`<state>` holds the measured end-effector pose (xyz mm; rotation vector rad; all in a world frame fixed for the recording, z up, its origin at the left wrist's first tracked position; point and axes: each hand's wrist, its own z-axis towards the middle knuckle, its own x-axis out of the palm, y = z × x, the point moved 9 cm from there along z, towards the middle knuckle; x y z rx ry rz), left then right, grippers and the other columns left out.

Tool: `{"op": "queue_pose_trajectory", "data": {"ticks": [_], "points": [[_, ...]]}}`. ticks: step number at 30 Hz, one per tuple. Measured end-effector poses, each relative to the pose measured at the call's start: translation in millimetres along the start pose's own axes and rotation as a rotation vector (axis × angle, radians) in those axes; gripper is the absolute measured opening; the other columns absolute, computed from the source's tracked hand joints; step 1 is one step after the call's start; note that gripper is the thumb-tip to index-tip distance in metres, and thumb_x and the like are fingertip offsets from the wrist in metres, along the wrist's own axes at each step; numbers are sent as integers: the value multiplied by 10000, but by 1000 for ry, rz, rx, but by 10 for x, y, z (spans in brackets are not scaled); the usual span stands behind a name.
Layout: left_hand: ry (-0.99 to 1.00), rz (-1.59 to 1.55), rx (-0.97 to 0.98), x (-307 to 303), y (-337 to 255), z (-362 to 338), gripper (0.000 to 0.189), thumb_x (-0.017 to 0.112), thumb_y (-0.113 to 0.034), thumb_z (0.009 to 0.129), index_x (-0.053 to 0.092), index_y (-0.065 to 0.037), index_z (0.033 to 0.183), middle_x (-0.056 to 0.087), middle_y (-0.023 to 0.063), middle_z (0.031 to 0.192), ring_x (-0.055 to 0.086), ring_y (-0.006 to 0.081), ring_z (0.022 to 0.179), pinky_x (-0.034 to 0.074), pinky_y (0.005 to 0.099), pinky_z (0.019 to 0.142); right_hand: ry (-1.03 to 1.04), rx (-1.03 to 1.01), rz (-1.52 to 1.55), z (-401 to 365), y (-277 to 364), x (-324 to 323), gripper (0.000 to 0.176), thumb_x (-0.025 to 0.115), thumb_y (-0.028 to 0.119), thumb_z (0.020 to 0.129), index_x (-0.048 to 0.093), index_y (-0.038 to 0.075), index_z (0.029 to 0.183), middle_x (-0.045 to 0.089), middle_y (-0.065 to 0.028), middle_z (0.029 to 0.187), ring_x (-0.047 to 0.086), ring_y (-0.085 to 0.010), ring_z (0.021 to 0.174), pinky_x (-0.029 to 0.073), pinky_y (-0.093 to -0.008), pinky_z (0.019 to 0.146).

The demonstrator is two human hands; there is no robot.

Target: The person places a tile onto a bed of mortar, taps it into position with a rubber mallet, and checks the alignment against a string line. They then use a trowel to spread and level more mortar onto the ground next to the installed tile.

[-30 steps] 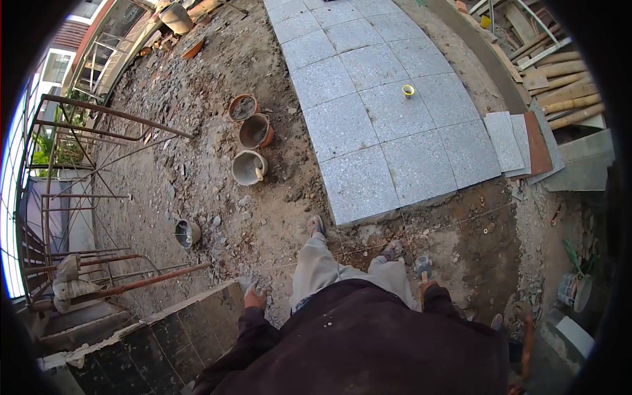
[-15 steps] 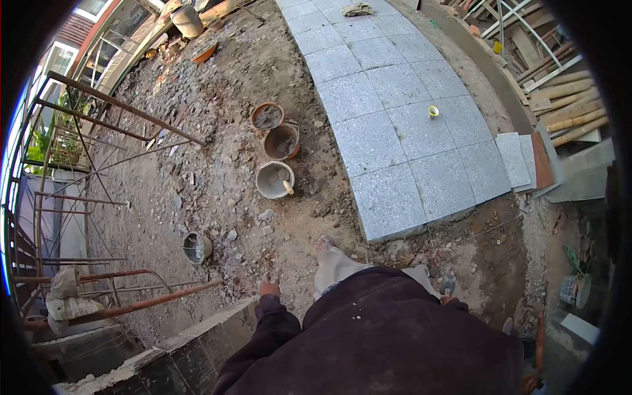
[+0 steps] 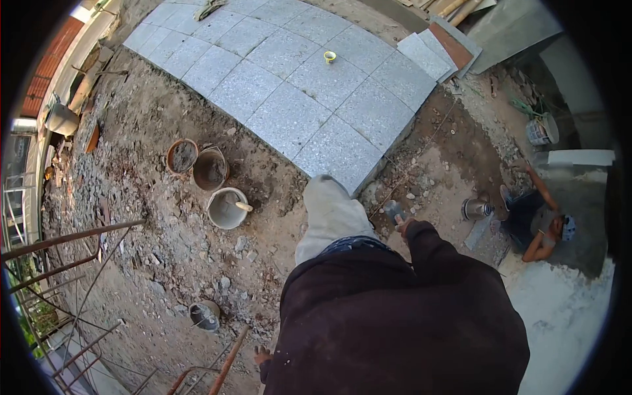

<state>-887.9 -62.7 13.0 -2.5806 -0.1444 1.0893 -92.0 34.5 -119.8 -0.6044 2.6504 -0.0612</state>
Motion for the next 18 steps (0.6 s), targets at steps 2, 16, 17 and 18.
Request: {"op": "queue_pose_trajectory", "data": {"ticks": [2, 16, 17, 18], "points": [[50, 102, -26, 17, 60, -60, 459, 522, -212, 811, 418, -31, 1219, 508, 190, 1152, 555, 265, 948, 461, 314, 759, 73, -234, -330, 730, 83, 636, 359, 447, 430, 835, 561, 207, 1092, 572, -197, 880, 586, -309, 736, 445, -408, 714], [109, 285, 324, 3, -3494, 596, 530, 481, -180, 848, 273, -98, 1329, 495, 177, 1174, 529, 280, 1004, 451, 324, 781, 344, -297, -354, -578, 2120, 1401, 697, 450, 430, 840, 43, 268, 1382, 497, -251, 1107, 506, -357, 1003, 375, -419, 835], [167, 302, 415, 10, -3690, 811, 538, 478, -166, 848, 258, -79, 1331, 502, 171, 1165, 532, 277, 998, 448, 323, 783, 344, -300, -365, -601, 2270, 1466, 710, 451, 427, 839, 25, 262, 1384, 490, -251, 1129, 495, -359, 1032, 369, -419, 846], [212, 307, 504, 21, -3956, 861, 547, 475, -153, 847, 243, -60, 1334, 509, 165, 1156, 534, 273, 991, 445, 322, 785, 316, -310, -379, -535, 2430, 1503, 716, 463, 421, 833, 36, 257, 1384, 482, -244, 1146, 487, -364, 1045, 372, -420, 847]]}}
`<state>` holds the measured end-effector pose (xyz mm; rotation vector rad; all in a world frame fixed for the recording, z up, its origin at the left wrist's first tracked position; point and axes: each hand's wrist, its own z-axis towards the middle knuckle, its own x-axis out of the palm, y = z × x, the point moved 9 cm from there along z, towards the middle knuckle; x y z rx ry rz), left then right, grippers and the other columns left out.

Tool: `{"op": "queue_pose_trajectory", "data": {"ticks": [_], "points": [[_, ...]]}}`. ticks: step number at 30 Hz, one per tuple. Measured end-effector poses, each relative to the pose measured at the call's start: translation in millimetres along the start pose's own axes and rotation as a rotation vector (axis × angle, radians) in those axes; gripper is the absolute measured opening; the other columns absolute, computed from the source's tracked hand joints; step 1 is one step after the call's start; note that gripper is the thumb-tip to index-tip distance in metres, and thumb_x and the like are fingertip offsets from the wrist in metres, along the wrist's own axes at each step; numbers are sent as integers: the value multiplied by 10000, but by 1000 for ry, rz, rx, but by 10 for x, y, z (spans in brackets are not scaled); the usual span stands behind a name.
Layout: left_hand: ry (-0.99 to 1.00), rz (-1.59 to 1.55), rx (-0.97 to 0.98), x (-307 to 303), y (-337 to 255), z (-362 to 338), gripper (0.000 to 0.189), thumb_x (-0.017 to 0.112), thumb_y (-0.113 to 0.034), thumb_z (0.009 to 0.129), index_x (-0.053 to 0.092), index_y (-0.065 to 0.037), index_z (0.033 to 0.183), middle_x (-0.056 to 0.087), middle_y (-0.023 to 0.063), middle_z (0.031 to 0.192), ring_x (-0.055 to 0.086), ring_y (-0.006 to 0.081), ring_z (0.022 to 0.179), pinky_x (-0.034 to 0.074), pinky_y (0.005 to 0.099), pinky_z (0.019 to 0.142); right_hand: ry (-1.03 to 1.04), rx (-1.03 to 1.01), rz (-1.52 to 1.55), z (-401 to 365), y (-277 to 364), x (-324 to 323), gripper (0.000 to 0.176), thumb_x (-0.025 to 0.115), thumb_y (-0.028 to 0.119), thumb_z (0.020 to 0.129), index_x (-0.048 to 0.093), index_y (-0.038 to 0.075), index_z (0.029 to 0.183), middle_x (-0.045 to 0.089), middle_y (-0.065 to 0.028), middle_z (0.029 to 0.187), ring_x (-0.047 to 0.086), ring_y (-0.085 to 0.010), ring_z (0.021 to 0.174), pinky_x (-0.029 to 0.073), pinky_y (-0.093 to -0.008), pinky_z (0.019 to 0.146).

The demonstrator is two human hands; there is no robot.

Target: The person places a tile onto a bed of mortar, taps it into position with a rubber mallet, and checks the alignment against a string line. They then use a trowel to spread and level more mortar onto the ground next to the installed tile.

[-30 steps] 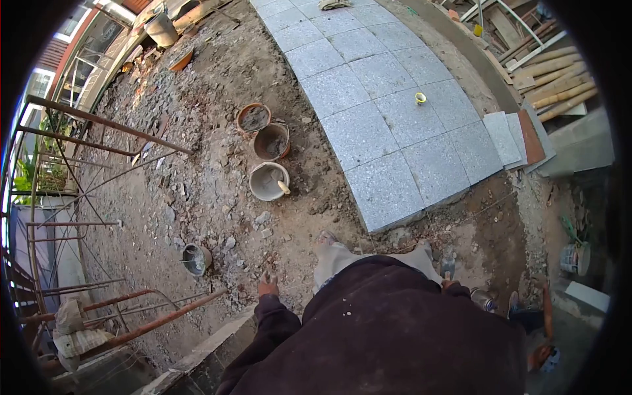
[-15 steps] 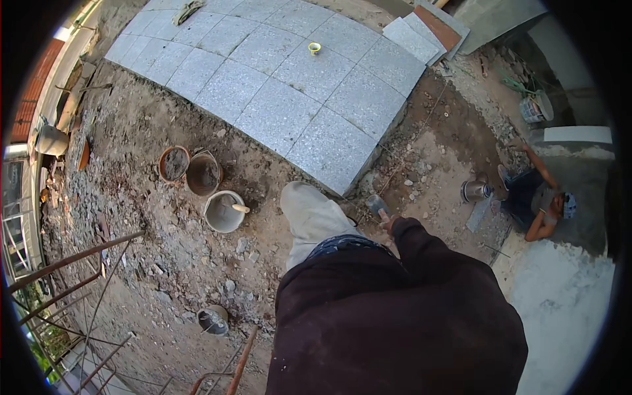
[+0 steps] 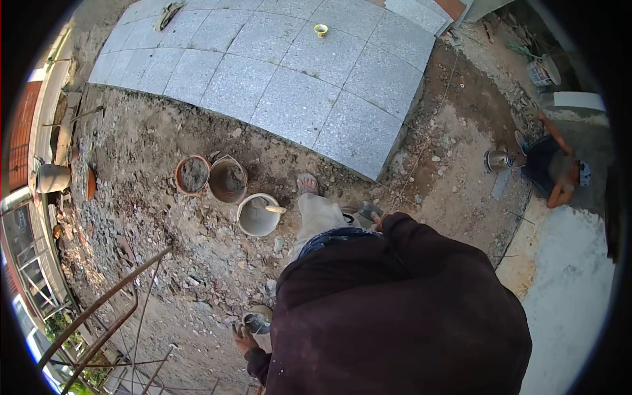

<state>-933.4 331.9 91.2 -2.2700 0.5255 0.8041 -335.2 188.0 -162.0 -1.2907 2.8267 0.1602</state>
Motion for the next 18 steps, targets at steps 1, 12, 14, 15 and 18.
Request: {"op": "queue_pose_trajectory", "data": {"ticks": [1, 12, 14, 15, 18], "points": [[-5, 26, 89, -102, -156, 70, 539, 468, -147, 850, 245, -45, 1329, 511, 165, 1154, 537, 267, 984, 443, 324, 789, -30, -10, -30, 116, 108, -83, 723, 476, 415, 826, 47, 252, 1385, 473, -238, 1164, 480, -369, 1057, 374, -420, 849], [-78, 99, -60, -420, 616, 245, 534, 517, -166, 824, 300, -31, 1292, 599, 167, 998, 577, 250, 896, 441, 319, 777, -351, -59, 594, -381, 1575, -1418, 427, 599, 284, 778, 493, -24, 1054, 578, -172, 742, 593, -270, 671, 461, -383, 613], [-6, 86, -219, -404, 1413, 325, 541, 525, -177, 811, 313, -41, 1289, 619, 151, 913, 598, 244, 794, 468, 331, 669, -366, -97, 660, -420, 1789, -1365, 394, 593, 266, 785, 494, -36, 1018, 574, -149, 721, 585, -248, 618, 459, -377, 567], [29, 25, -312, -440, 1596, 322, 540, 524, -182, 810, 315, -47, 1289, 619, 143, 885, 601, 237, 761, 468, 335, 626, -393, -111, 655, -494, 1901, -1347, 380, 593, 256, 787, 494, -32, 1014, 571, -141, 712, 579, -243, 593, 455, -374, 544], [93, 73, -295, -611, 1896, 626, 542, 524, -190, 807, 319, -55, 1289, 614, 129, 846, 606, 220, 695, 471, 336, 547, -480, -114, 635, -73, 1834, -941, 322, 585, 233, 798, 491, -26, 964, 562, -136, 693, 557, -237, 531, 438, -378, 480]]}}
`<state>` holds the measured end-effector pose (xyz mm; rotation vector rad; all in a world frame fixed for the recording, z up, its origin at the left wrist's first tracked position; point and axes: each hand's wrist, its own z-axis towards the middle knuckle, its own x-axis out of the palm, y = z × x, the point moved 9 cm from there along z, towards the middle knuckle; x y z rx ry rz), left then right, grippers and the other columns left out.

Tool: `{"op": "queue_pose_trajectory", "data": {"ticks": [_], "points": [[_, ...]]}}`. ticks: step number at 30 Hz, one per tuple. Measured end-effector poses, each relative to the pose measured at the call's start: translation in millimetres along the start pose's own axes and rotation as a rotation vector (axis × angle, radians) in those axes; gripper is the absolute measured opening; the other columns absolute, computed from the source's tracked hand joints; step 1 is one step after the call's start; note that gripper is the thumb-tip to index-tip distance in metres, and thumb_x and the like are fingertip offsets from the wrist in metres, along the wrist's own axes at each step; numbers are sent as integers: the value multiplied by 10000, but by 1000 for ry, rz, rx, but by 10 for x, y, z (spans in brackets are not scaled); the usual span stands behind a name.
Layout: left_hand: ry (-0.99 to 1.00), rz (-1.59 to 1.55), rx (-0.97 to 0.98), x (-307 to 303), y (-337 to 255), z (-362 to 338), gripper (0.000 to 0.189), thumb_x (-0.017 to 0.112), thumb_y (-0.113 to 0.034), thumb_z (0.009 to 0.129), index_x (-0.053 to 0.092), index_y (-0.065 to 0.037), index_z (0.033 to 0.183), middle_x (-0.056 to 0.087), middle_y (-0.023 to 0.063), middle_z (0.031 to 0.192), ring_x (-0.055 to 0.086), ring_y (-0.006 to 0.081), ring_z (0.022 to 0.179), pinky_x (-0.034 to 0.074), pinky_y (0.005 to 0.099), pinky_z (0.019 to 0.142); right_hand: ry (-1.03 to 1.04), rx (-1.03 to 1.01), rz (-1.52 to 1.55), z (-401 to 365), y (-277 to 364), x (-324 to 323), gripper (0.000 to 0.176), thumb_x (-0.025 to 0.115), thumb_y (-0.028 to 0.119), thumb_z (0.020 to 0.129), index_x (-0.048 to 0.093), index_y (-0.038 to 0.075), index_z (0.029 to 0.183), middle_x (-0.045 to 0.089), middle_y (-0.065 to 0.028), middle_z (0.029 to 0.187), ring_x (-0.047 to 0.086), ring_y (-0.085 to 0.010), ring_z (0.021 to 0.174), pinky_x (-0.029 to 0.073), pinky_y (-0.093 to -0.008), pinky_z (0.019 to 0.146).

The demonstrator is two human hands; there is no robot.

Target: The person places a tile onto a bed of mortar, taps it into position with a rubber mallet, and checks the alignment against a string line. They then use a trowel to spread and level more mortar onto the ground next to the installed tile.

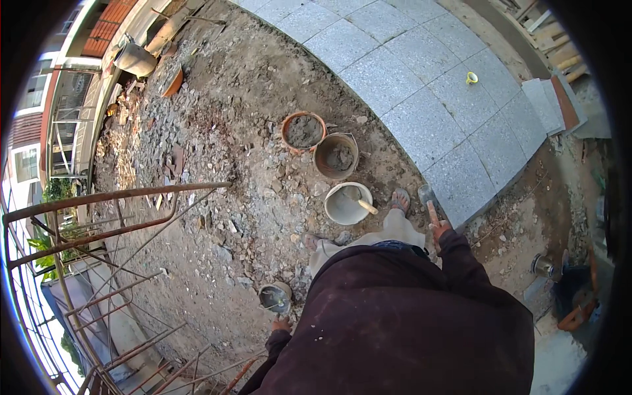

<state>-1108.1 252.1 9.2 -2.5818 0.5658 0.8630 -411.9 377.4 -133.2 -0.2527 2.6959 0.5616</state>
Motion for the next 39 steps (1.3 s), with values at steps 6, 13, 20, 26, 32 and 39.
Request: {"op": "queue_pose_trajectory", "data": {"ticks": [6, 13, 20, 26, 32, 39], "points": [[-259, 617, 878, -1151, -405, 1389, 558, 540, -174, 802, 306, -29, 1287, 584, 148, 949, 604, 207, 717, 484, 304, 607, 265, -45, -730, -308, -477, 1470, 434, 554, 308, 780, 477, 85, 1145, 499, -212, 1083, 540, -286, 919, 422, -384, 786], [-310, -282, 559, -3180, -742, 2413, 661, 540, -176, 816, 165, -57, 1346, 557, 155, 1058, 581, 233, 838, 489, 351, 626, 198, 91, -771, -1366, -377, 2509, 492, 515, 372, 793, 453, 154, 1229, 492, -225, 1142, 534, -313, 1001, 419, -386, 845], [-620, -299, 725, -5204, -2366, 2363, 653, 489, -242, 866, 121, 23, 1335, 407, 232, 1236, 453, 275, 1089, 370, 334, 893, 192, 102, -730, -1297, 200, 2966, 518, 511, 425, 787, 447, 177, 1237, 515, -227, 1096, 532, -333, 997, 425, -387, 834], [-1089, -345, 630, -6656, -3731, 1816, 1020, 593, -598, 690, 166, 103, 1296, 290, 248, 1319, 337, 345, 1185, 288, 400, 974, 183, 36, -745, -686, 1426, 3233, 542, 508, 471, 782, 443, 197, 1245, 535, -228, 1057, 531, -350, 994, 430, -388, 823], [-1011, -784, 689, -7481, -4224, 2589, 900, 624, -478, 737, 132, -27, 1339, 367, 177, 1288, 423, 363, 1129, 368, 467, 912, 86, 271, -253, 1155, 2303, 3692, 676, 415, 511, 800, 142, 250, 1360, 485, -234, 1145, 495, -361, 1052, 380, -383, 894], [-741, -667, 572, -7395, -4802, 3533, 684, 554, -419, 815, 188, -162, 1332, 403, 114, 1253, 527, 316, 994, 422, 444, 779, 290, -268, -547, 1376, 5199, 4158, 808, 467, 82, 772, -25, 300, 1375, 335, -200, 1319, 374, -312, 1192, 263, -388, 989]]}}
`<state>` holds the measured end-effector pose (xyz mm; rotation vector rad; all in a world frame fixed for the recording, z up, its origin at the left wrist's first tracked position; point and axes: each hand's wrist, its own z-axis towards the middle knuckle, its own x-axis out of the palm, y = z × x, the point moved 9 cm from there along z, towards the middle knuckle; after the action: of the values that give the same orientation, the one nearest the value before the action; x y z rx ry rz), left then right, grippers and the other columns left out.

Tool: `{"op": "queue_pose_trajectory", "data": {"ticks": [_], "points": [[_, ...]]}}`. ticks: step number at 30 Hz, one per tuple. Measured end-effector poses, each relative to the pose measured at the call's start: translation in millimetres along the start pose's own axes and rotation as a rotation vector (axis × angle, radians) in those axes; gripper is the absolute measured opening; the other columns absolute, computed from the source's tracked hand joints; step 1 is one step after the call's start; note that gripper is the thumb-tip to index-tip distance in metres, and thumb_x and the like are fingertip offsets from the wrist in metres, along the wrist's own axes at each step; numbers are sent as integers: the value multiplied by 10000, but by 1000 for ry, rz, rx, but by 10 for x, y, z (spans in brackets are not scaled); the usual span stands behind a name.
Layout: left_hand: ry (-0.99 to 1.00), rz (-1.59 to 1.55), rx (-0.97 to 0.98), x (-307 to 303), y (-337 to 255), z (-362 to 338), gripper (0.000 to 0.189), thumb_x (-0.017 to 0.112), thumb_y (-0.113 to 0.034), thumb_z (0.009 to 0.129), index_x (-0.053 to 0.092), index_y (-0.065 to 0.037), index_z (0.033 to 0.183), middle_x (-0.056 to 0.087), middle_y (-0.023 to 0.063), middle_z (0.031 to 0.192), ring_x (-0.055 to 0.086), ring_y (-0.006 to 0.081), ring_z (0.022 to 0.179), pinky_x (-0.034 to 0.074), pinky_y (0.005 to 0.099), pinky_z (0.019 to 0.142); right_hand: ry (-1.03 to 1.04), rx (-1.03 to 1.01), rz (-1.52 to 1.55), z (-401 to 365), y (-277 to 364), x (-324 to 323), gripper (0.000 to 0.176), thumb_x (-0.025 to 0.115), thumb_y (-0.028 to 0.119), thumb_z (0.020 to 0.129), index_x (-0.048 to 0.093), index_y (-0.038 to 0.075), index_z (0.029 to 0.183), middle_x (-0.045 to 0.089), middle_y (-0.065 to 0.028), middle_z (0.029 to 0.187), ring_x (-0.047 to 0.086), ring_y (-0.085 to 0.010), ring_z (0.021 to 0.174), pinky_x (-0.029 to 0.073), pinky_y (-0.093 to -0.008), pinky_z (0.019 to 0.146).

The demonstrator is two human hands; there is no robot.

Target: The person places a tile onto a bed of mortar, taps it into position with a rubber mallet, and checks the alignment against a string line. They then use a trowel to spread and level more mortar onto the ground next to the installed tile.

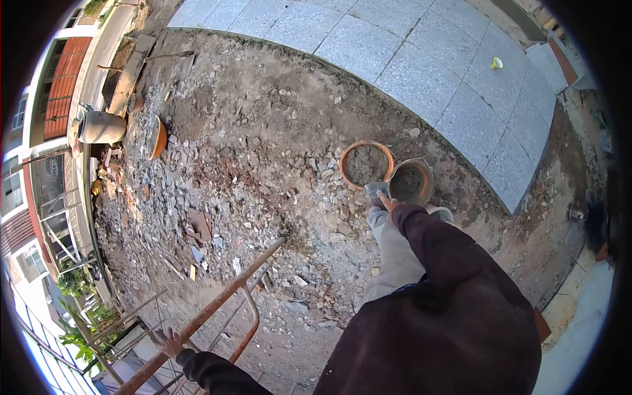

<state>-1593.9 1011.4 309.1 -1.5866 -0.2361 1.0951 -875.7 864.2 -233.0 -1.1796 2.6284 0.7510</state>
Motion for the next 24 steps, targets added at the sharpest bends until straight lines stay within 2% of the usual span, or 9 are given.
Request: {"op": "queue_pose_trajectory", "data": {"ticks": [5, 6, 7, 8, 14, 16, 21, 22, 24], "points": [[338, 453, 9, 933, 395, -952, 697, 551, -142, 835, 96, -69, 1358, 423, 209, 1212, 494, 249, 1041, 423, 342, 835, -162, -22, 67, 367, 1193, -498, 718, 457, 145, 817, 23, 285, 1371, 320, -151, 1337, 359, -291, 1199, 287, -405, 963], [410, 511, 113, 938, 714, -986, 743, 560, -92, 799, 72, -112, 1359, 471, 149, 1153, 531, 165, 787, 420, 235, 527, -260, -164, 159, 225, 1489, -644, 655, 453, 162, 830, 98, 252, 1373, 364, -143, 1310, 395, -291, 1167, 306, -406, 948], [473, 563, 155, 921, 1008, -1073, 750, 555, -84, 798, 63, -115, 1363, 474, 157, 1157, 549, 170, 757, 427, 242, 504, -253, -159, 218, 223, 1529, -548, 573, 443, 179, 841, 179, 229, 1348, 400, -128, 1285, 419, -280, 1149, 318, -396, 941], [504, 648, -85, 1282, 593, -1622, 750, 564, -47, 777, 91, -59, 1359, 454, 225, 1182, 472, 286, 1070, 394, 377, 853, -247, -154, 276, 212, 1575, -465, 501, 433, 196, 852, 260, 206, 1322, 436, -112, 1259, 442, -270, 1130, 331, -387, 935], [658, 526, -546, 1308, 1598, -1933, 654, 569, -163, 799, 200, -178, 1338, 489, 202, 1148, 593, 257, 876, 471, 424, 757, -37, -15, 200, 75, 1089, 194, 326, 481, 197, 808, 450, 112, 1122, 522, -135, 1112, 506, -273, 1033, 386, -364, 862], [1172, 543, -101, 1330, 3115, -1039, 729, 573, -119, 748, 166, -199, 1347, 483, 184, 1141, 558, 231, 910, 455, 436, 744, -106, 6, 218, -168, 844, 63, 297, 507, 190, 788, 491, 81, 1063, 544, -155, 1062, 527, -283, 995, 406, -362, 832], [1026, 1073, 234, 2801, 2659, -324, 711, 630, -263, 717, 279, -127, 1320, 436, 206, 1224, 459, 354, 1071, 378, 402, 894, -456, 434, 493, -1311, -22, -489, 304, 572, 173, 738, 551, 17, 998, 585, -197, 976, 559, -315, 949, 443, -357, 790], [966, 1158, 339, 3120, 2329, -174, 716, 642, -292, 711, 301, -112, 1314, 426, 210, 1241, 439, 378, 1103, 362, 395, 924, -704, 494, 681, -941, -731, -77, 331, 574, 196, 743, 551, 28, 1028, 583, -211, 957, 561, -329, 930, 449, -365, 777], [1052, 940, 295, 3861, 1946, 206, 700, 637, -285, 727, 306, -77, 1308, 445, 233, 1216, 467, 366, 1081, 383, 388, 899, -1122, 611, 810, -2436, -468, -660, 386, 571, 252, 763, 525, 35, 1079, 596, -184, 934, 575, -309, 894, 462, -349, 741]]}}
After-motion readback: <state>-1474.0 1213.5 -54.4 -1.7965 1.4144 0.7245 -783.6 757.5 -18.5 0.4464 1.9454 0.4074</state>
